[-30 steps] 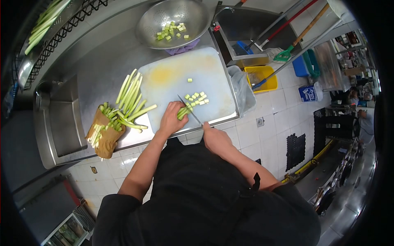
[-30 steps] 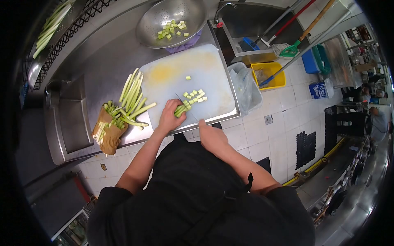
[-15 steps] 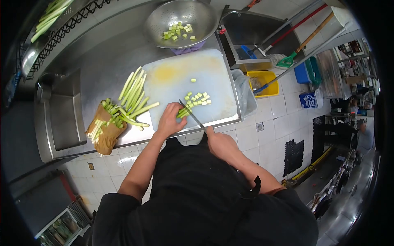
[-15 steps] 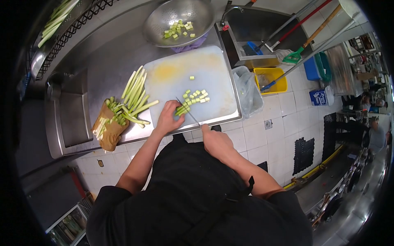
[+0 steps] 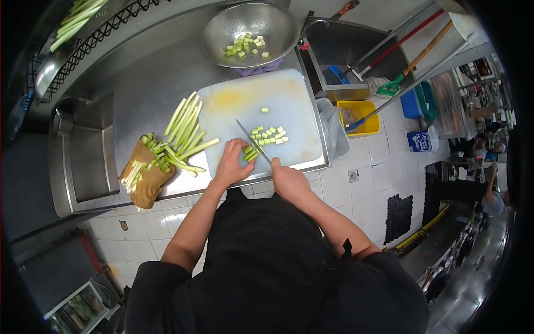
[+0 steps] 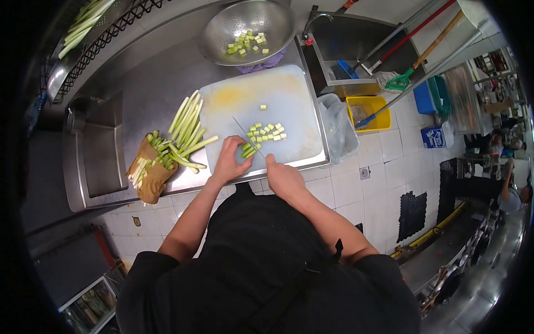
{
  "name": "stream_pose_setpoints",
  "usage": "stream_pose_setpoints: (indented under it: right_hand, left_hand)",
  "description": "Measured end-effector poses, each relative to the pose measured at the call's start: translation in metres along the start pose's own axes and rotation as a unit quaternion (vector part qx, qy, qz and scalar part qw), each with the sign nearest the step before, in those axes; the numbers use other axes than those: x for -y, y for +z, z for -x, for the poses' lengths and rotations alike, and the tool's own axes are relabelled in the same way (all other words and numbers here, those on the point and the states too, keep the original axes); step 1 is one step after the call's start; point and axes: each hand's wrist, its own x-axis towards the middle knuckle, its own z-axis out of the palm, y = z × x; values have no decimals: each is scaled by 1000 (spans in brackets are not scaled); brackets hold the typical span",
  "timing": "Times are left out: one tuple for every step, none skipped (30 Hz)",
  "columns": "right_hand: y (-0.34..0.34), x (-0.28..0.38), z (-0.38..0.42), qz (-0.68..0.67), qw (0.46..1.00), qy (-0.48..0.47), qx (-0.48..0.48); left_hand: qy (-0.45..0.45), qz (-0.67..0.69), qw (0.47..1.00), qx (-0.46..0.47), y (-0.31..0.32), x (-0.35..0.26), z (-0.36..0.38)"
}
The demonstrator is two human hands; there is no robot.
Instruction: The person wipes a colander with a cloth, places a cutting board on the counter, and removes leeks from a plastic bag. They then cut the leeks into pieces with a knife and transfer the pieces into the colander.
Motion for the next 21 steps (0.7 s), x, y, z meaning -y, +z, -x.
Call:
stream_pose_setpoints:
  right_hand:
    - [-5,0,7,5,1000,-1,7]
    - [-8,0,14,6,1000,-2,9]
    - [-11,0,21,7,1000,3,16]
    - [-13,0,27,7,1000,8,24]
    - [-11,-1,33,7,1000,7,26]
    - [-10,-3,40,-1,1000,4,27]
    - [-9,-4,44,-10,1000,0,28]
    - [-9,-3,47,-10,1000,1,29]
    - [-9,-1,49,-13,999,7,41]
    - [-9,-1,51,-17,998,14,53]
    - [-9,0,51,-18,998,16,55]
    - [-9,1,50,-20,998,16,61]
    - [-9,2,49,-22,997,17,67]
    - [-4,3,46,-23,997,19,70]
    - [4,4,42,-28,999,13,43]
    - [13,4,35,-32,999,6,15]
    - [25,3,24,-32,999,6,15]
    - [37,0,9,-26,1000,-3,10]
    - [37,-1,-3,-20,1000,-13,2]
    - [34,-4,-11,-21,1000,-18,-3]
    - [30,-3,-17,-23,1000,-7,7]
  left_hand:
    - [0,3,1000,1,-2,0,1]
    - [-2,3,1000,-1,-2,0,2]
    - [2,1,1000,6,-3,1,3]
    - [5,-1,1000,14,-3,3,4]
    - [3,-1,1000,13,-2,4,5]
    - [12,-3,1000,4,-1,4,6]
    - [21,-6,1000,-6,1,5,6]
    - [20,-5,1000,-6,2,5,6]
    - [18,-7,1000,-10,2,5,6]
    - [16,-9,1000,-14,3,6,7]
    - [14,-8,1000,-13,4,7,7]
    - [14,-8,1000,-12,4,7,7]
    - [13,-9,1000,-10,4,8,7]
    - [11,-7,1000,-8,4,8,7]
    - [-2,-8,1000,-10,4,7,7]
    - [-14,-8,1000,-13,4,7,7]
    - [-13,-8,1000,-14,4,7,7]
    - [-14,-8,1000,-13,5,7,8]
    - [-12,-10,1000,-14,5,6,6]
    - [-9,-15,1000,-17,4,6,4]
    - [-9,-11,1000,-21,4,5,5]
